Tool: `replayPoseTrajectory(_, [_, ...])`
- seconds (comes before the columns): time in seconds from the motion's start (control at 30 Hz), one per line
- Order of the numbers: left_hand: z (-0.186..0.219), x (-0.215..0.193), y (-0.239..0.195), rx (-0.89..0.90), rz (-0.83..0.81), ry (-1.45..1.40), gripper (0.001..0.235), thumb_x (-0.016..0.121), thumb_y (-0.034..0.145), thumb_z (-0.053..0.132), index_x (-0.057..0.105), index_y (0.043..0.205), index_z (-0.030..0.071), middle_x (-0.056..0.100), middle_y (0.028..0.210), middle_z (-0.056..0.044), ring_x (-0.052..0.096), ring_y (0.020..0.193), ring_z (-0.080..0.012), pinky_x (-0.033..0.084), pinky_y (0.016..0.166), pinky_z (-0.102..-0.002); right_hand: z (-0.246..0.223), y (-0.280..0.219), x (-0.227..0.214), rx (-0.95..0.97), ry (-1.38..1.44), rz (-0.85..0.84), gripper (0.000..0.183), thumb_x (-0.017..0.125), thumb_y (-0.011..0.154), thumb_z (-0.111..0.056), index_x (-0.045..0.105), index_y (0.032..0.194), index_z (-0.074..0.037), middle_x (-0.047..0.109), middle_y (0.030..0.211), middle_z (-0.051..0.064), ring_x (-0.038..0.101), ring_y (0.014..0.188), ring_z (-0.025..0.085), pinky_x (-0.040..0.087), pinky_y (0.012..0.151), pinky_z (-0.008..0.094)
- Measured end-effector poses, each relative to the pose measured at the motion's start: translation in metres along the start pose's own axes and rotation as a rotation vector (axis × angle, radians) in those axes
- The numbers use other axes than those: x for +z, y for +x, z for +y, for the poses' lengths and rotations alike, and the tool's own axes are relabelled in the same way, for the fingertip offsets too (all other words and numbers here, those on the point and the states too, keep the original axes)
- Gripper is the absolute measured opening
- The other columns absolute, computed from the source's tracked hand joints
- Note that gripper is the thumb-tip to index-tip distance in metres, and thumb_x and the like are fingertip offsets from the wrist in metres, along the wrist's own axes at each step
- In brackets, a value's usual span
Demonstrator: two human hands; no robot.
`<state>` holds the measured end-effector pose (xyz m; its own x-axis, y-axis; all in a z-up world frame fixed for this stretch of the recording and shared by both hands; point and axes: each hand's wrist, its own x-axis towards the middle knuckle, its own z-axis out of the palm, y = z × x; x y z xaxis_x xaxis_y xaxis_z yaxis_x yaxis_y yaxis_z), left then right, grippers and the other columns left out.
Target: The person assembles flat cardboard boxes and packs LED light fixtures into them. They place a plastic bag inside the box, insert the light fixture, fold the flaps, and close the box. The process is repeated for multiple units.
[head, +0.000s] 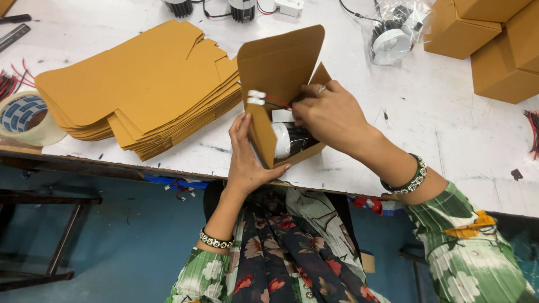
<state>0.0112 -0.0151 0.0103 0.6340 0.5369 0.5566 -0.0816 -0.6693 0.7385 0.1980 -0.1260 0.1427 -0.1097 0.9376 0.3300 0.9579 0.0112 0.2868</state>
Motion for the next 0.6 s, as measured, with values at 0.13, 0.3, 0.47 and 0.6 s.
replayPoseTrajectory(0.13, [0.003,-0.001,0.000,-0.029,-0.009,-0.011,0.135,0.100,0.058,0.042,0.017,0.161,0.014,0.023,0.158,-0.020,0.034,0.149,-0.0431,0.041,0.122,-0.051,0.002,-0.002,0.003,-0.084,-0.011,-0.104,0.015,0.064,0.081,-0.013,0.075,0.091,-0.016,0.077,0.110,-0.001,0.067,0.116,0.021,0.049,0.094,0.040])
replayPoseTrajectory(0.3, [0.002,-0.001,0.001,-0.028,-0.018,0.022,0.135,0.101,0.056,0.042,0.018,0.160,0.015,0.023,0.157,-0.021,0.033,0.148,-0.0445,0.039,0.122,-0.052,-0.004,-0.016,0.013,-0.080,0.036,-0.301,0.030,0.059,0.086,-0.012,0.070,0.112,-0.002,0.070,0.127,0.018,0.065,0.111,0.033,0.049,0.090,0.043])
replayPoseTrajectory(0.47, [0.003,0.000,0.000,-0.014,-0.027,0.022,0.132,0.100,0.059,0.041,0.019,0.160,0.016,0.023,0.158,-0.021,0.034,0.150,-0.0446,0.041,0.123,-0.052,-0.007,-0.019,0.003,-0.077,0.006,-0.210,0.029,0.057,0.089,-0.015,0.067,0.113,-0.002,0.070,0.124,0.019,0.063,0.124,0.031,0.050,0.102,0.042])
replayPoseTrajectory(0.6, [0.002,0.000,0.001,0.001,-0.023,0.025,0.133,0.100,0.058,0.042,0.018,0.159,0.016,0.024,0.156,-0.021,0.034,0.148,-0.0449,0.042,0.121,-0.052,0.001,-0.027,-0.047,0.227,0.474,0.031,0.028,0.062,0.099,-0.012,0.067,0.125,-0.005,0.071,0.132,0.010,0.065,0.112,0.028,0.052,0.092,0.038])
